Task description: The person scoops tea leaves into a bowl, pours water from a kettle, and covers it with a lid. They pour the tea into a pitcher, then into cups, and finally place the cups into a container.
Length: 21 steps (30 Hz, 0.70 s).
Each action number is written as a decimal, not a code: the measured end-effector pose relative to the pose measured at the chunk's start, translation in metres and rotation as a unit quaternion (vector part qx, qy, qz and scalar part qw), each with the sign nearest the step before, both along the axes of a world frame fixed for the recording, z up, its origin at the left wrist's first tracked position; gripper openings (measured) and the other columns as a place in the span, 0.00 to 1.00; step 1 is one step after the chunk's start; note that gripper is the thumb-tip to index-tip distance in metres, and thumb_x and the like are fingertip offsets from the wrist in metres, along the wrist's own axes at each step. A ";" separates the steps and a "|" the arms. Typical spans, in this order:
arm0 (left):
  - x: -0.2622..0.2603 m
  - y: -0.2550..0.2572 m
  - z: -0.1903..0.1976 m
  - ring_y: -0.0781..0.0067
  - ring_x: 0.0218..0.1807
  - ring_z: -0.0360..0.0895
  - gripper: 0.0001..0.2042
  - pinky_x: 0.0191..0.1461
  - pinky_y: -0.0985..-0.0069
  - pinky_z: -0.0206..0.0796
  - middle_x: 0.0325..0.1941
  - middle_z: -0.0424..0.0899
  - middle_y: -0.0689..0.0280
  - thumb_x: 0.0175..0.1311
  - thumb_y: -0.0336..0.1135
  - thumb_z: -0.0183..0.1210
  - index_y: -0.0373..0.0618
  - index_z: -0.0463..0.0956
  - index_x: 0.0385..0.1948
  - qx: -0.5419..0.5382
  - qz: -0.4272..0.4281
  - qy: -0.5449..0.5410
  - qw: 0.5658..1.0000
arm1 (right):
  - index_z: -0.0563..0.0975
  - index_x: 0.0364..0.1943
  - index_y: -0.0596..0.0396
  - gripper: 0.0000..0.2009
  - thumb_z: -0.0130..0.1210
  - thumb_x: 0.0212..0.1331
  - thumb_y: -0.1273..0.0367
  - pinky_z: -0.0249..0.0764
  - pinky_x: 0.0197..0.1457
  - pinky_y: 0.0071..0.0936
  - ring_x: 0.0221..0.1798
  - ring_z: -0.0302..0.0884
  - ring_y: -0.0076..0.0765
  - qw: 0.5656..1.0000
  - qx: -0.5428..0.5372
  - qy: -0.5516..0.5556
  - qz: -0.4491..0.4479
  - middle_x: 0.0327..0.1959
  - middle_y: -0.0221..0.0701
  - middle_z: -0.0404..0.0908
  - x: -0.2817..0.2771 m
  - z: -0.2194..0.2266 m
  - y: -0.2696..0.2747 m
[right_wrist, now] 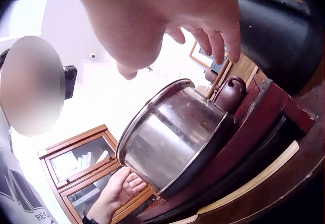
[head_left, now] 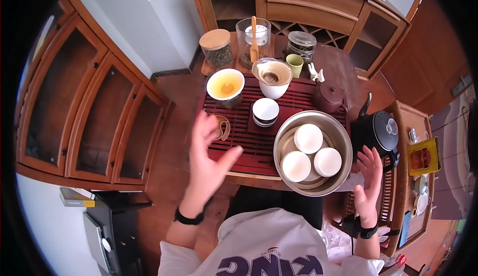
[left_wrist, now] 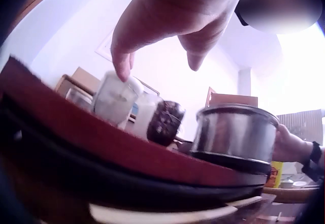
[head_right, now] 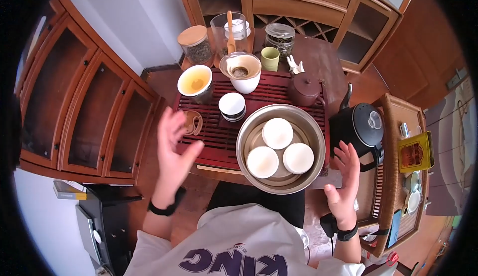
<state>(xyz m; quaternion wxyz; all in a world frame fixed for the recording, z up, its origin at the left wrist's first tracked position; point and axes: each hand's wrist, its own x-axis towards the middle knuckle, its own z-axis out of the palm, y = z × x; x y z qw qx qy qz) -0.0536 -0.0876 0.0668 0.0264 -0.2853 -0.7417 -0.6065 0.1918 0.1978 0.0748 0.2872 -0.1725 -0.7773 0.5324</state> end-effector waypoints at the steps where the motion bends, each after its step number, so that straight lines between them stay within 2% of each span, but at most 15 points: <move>1: -0.015 -0.002 0.010 0.55 0.72 0.67 0.50 0.71 0.58 0.64 0.71 0.66 0.48 0.51 0.33 0.75 0.41 0.50 0.75 0.002 0.030 -0.010 0.999 | 0.52 0.76 0.59 0.54 0.66 0.54 0.42 0.60 0.74 0.48 0.73 0.63 0.51 1.000 0.008 0.004 -0.012 0.75 0.49 0.59 0.000 0.000 -0.001; 3: -0.045 -0.004 0.019 0.54 0.72 0.65 0.52 0.72 0.57 0.62 0.72 0.64 0.46 0.51 0.34 0.76 0.41 0.46 0.76 -0.053 0.058 0.027 0.997 | 0.53 0.75 0.59 0.51 0.65 0.56 0.43 0.61 0.74 0.48 0.73 0.64 0.50 1.000 0.004 0.026 -0.016 0.74 0.49 0.59 -0.003 -0.009 -0.007; 4: -0.059 -0.003 0.021 0.51 0.75 0.61 0.56 0.73 0.55 0.59 0.74 0.60 0.44 0.50 0.36 0.77 0.41 0.42 0.77 -0.083 0.054 0.028 0.995 | 0.54 0.75 0.59 0.49 0.64 0.57 0.45 0.61 0.74 0.48 0.72 0.65 0.50 0.999 0.004 0.046 -0.019 0.74 0.49 0.60 -0.005 -0.015 -0.009; 9: -0.093 0.016 0.032 0.49 0.78 0.56 0.64 0.76 0.55 0.56 0.76 0.54 0.40 0.47 0.39 0.80 0.42 0.32 0.78 -0.177 0.020 0.015 0.984 | 0.57 0.73 0.60 0.43 0.63 0.61 0.49 0.63 0.73 0.45 0.71 0.66 0.47 0.996 0.004 0.084 -0.015 0.72 0.48 0.64 -0.012 -0.045 -0.018; 11: -0.104 0.024 0.022 0.51 0.76 0.59 0.66 0.77 0.59 0.56 0.76 0.56 0.40 0.45 0.38 0.80 0.42 0.29 0.77 -0.121 -0.036 0.016 0.992 | 0.58 0.72 0.61 0.41 0.62 0.62 0.51 0.63 0.72 0.44 0.70 0.67 0.47 0.995 -0.011 0.099 -0.021 0.71 0.48 0.65 -0.013 -0.056 -0.019; 12: -0.110 0.027 0.015 0.56 0.73 0.65 0.67 0.75 0.63 0.59 0.74 0.61 0.45 0.44 0.35 0.81 0.43 0.28 0.77 -0.088 -0.069 0.025 0.993 | 0.59 0.71 0.61 0.40 0.62 0.62 0.51 0.64 0.72 0.43 0.69 0.69 0.46 0.994 -0.008 0.107 -0.027 0.70 0.48 0.66 -0.014 -0.063 -0.018; 15: -0.119 0.035 0.003 0.60 0.70 0.69 0.66 0.73 0.64 0.63 0.71 0.65 0.51 0.44 0.33 0.80 0.43 0.29 0.77 -0.036 -0.103 0.016 0.994 | 0.62 0.69 0.61 0.38 0.63 0.62 0.53 0.65 0.70 0.41 0.66 0.71 0.43 0.991 -0.008 0.121 -0.052 0.68 0.48 0.68 -0.017 -0.071 -0.019; 16: -0.119 0.039 -0.001 0.62 0.69 0.70 0.66 0.71 0.65 0.65 0.70 0.66 0.54 0.44 0.32 0.80 0.43 0.30 0.77 -0.007 -0.095 -0.021 0.995 | 0.63 0.67 0.62 0.37 0.63 0.61 0.53 0.66 0.69 0.39 0.64 0.72 0.42 0.990 -0.012 0.124 -0.068 0.67 0.47 0.69 -0.018 -0.073 -0.021; 17: -0.119 0.040 -0.004 0.62 0.69 0.70 0.66 0.71 0.65 0.65 0.70 0.66 0.54 0.44 0.32 0.80 0.43 0.30 0.77 -0.012 -0.097 -0.022 0.995 | 0.63 0.67 0.62 0.37 0.63 0.61 0.53 0.66 0.69 0.39 0.64 0.72 0.42 0.990 -0.017 0.124 -0.071 0.67 0.47 0.69 -0.018 -0.077 -0.022; 19: -0.122 0.045 -0.005 0.63 0.69 0.70 0.65 0.72 0.66 0.65 0.71 0.64 0.55 0.43 0.30 0.80 0.44 0.32 0.77 0.055 -0.106 -0.060 0.991 | 0.67 0.63 0.63 0.33 0.64 0.59 0.58 0.69 0.67 0.37 0.62 0.73 0.41 0.987 0.017 0.129 -0.093 0.63 0.46 0.72 -0.020 -0.084 -0.022; 20: -0.123 0.046 -0.003 0.63 0.69 0.70 0.65 0.72 0.66 0.65 0.71 0.64 0.55 0.43 0.30 0.80 0.44 0.32 0.77 0.052 -0.111 -0.060 0.991 | 0.67 0.63 0.63 0.33 0.64 0.59 0.58 0.69 0.67 0.37 0.62 0.73 0.41 0.987 0.014 0.129 -0.098 0.63 0.46 0.72 -0.021 -0.086 -0.023; 21: -0.123 0.045 0.000 0.64 0.69 0.70 0.63 0.72 0.65 0.65 0.70 0.65 0.55 0.45 0.26 0.78 0.46 0.33 0.78 0.005 -0.107 -0.013 0.994 | 0.69 0.61 0.63 0.31 0.64 0.57 0.61 0.71 0.65 0.36 0.61 0.74 0.41 0.985 0.039 0.132 -0.105 0.62 0.46 0.73 -0.023 -0.088 -0.022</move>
